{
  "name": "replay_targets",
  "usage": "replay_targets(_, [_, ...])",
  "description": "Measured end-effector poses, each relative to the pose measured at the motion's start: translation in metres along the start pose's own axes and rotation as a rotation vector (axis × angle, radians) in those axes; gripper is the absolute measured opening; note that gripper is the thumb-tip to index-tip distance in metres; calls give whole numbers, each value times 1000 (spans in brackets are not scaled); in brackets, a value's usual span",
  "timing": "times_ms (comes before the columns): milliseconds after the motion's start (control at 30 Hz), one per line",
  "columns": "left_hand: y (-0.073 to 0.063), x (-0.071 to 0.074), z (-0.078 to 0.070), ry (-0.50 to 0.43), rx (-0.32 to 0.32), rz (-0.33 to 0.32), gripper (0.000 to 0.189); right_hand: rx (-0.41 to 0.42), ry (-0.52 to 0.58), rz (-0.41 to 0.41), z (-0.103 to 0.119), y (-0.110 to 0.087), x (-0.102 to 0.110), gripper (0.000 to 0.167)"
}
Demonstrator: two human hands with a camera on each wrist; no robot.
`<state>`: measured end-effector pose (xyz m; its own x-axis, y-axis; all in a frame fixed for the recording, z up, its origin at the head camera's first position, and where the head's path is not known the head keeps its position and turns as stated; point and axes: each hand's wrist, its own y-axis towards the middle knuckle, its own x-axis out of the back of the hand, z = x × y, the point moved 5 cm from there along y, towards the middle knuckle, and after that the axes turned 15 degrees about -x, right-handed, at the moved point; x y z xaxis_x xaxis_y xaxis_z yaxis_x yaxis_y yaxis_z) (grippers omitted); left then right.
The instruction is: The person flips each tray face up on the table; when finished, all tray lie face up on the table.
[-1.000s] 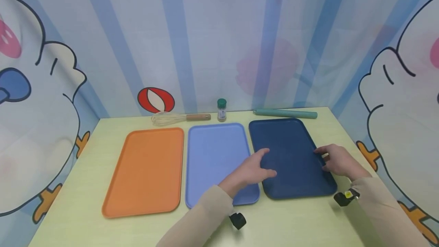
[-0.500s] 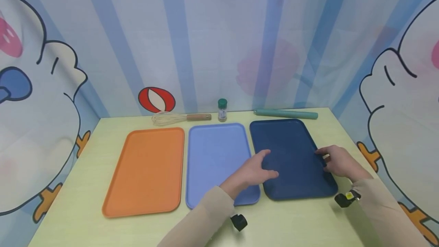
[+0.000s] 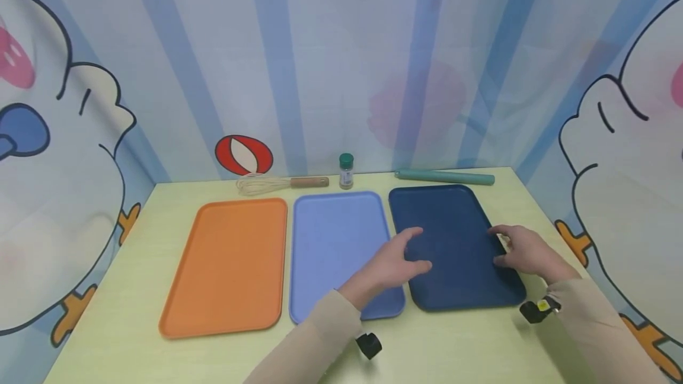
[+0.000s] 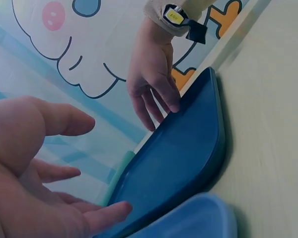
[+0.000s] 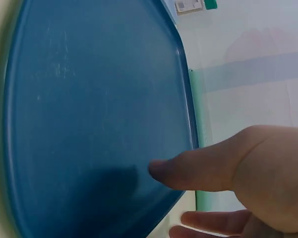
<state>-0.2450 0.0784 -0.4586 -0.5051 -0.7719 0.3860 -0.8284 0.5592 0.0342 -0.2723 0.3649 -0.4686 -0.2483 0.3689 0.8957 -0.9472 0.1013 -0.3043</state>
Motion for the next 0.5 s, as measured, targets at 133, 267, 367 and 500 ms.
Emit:
replay_targets(133, [-3, 14, 7, 31, -34, 3, 67, 80, -49, -124, 12, -4, 4, 60])
replay_targets(267, [-7, 35, 15, 118, -92, -36, 65, 140, -45, -203, 24, -8, 9, 60])
replay_targets(367, [-11, 54, 23, 180, -151, -84, 65, 175, -22, -227, 35, -11, 11, 64])
replay_targets(500, [-20, 81, 34, 298, -212, -143, 66, 221, 11, -262, 52, -13, 14, 69])
